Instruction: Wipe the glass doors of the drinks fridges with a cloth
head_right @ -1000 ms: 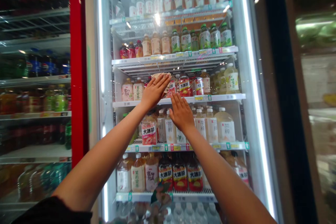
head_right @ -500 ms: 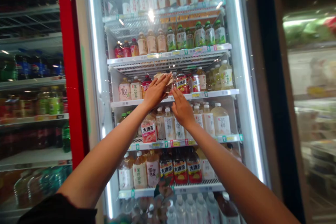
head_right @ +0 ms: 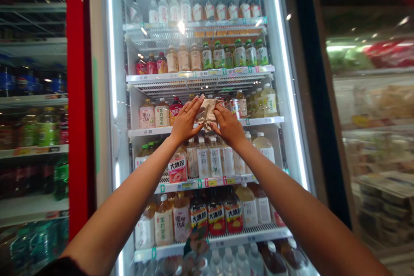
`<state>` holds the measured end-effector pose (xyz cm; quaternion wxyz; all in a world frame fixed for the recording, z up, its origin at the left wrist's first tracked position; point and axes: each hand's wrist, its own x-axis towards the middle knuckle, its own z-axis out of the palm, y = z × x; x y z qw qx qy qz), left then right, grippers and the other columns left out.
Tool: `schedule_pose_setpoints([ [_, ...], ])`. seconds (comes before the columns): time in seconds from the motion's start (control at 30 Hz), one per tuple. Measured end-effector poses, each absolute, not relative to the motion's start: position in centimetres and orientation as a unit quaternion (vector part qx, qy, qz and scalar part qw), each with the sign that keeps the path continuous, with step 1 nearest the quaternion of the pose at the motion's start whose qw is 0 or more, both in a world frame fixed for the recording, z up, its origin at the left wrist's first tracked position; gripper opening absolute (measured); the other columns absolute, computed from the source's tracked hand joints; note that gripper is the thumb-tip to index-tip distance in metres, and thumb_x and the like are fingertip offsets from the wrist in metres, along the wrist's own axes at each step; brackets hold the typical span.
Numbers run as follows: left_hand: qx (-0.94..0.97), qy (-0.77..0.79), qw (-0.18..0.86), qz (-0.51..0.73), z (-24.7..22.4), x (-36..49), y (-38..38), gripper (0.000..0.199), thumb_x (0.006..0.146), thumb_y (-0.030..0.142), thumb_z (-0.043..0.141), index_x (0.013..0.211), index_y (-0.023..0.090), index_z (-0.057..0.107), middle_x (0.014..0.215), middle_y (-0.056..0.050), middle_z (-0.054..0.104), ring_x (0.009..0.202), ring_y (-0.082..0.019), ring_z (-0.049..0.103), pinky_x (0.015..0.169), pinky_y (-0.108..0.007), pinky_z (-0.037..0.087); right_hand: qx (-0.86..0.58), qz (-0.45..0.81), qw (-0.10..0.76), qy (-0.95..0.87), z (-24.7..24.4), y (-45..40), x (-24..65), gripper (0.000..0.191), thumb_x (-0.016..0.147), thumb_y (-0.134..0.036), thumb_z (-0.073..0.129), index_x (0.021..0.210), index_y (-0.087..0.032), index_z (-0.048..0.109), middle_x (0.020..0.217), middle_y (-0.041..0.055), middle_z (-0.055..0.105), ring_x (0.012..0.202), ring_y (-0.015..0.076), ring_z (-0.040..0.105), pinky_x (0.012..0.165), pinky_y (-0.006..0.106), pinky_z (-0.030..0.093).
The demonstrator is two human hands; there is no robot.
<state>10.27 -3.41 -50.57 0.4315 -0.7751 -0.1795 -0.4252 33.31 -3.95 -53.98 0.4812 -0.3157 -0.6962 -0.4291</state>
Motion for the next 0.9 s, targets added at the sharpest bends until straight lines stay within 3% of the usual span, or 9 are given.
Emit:
schedule_pose_setpoints([
  [0.13,-0.762,-0.177,0.426,-0.454,-50.8,10.2,-3.3,0.08,0.109,0.036,0.045,0.178,0.021,0.008,0.18,-0.01,0.036,0.169,-0.019,0.027,0.138,-0.044,0.027,-0.345,-0.426,0.491,-0.677,-53.3,-3.7,31.7,0.061,0.105,-0.034,0.057,0.163,-0.017,0.046,0.171,0.019,0.048,0.162,0.0345,0.043,0.131,0.056,0.044],
  [0.27,-0.75,-0.181,0.418,-0.479,-50.8,10.2,-3.2,0.076,0.112,0.037,0.038,0.178,0.023,0.002,0.181,-0.01,0.034,0.17,-0.019,0.027,0.136,-0.046,0.031,-0.35,-0.436,0.447,-0.699,-53.2,-2.9,30.6,0.067,0.104,-0.022,0.053,0.169,-0.031,0.042,0.179,0.0053,0.039,0.171,0.0332,0.022,0.136,0.061,0.036],
  [0.4,-0.752,-0.197,0.436,-0.454,-50.8,10.4,-3.3,0.075,0.113,0.034,0.036,0.178,0.02,0.002,0.181,-0.01,0.035,0.17,-0.019,0.026,0.137,-0.046,0.03,-0.345,-0.441,0.43,-0.708,-53.9,-2.6,32.4,0.078,0.103,-0.012,0.046,0.175,-0.035,0.028,0.181,-0.0018,0.035,0.171,0.026,0.023,0.138,0.057,0.035],
  [0.47,-0.755,-0.194,0.45,-0.436,-50.9,10.6,-3.3,0.074,0.113,0.033,0.036,0.178,0.019,0.005,0.18,-0.009,0.036,0.169,-0.02,0.027,0.138,-0.045,0.03,-0.357,-0.443,0.45,-0.688,-53.5,-2.3,33.1,0.083,0.102,-0.012,0.046,0.177,-0.037,0.02,0.182,-0.0041,0.032,0.171,0.0269,0.023,0.139,0.058,0.034],
  [0.6,-0.757,-0.179,0.482,-0.403,-51.1,10.9,-3.2,0.071,0.113,0.033,0.037,0.178,0.019,0.012,0.179,-0.008,0.037,0.168,-0.019,0.03,0.138,-0.041,0.029,-0.37,-0.443,0.474,-0.665,-52.2,-1.8,32.6,0.092,0.097,-0.007,0.048,0.178,-0.032,0.014,0.183,-0.0024,0.028,0.171,0.0298,0.02,0.14,0.058,0.03],
  [0.73,-0.755,-0.177,0.497,-0.389,-51.2,11.0,-3.0,0.071,0.113,0.033,0.038,0.178,0.02,0.013,0.18,-0.006,0.036,0.168,-0.019,0.03,0.139,-0.039,0.027,-0.357,-0.452,0.449,-0.683,-53.2,-2.1,32.6,0.09,0.1,-0.013,0.048,0.179,-0.028,0.008,0.185,0.0005,0.023,0.172,0.0295,0.016,0.141,0.058,0.027],
  [0.9,-0.773,-0.158,0.519,-0.329,-51.2,11.1,-3.0,0.073,0.111,0.035,0.041,0.178,0.019,0.015,0.181,-0.004,0.032,0.169,-0.019,0.025,0.14,-0.038,0.024,-0.352,-0.461,0.438,-0.687,-53.9,-2.3,35.3,0.08,0.103,-0.019,0.048,0.178,-0.026,0.019,0.184,0.0018,0.027,0.172,0.0303,0.018,0.14,0.059,0.029],
])
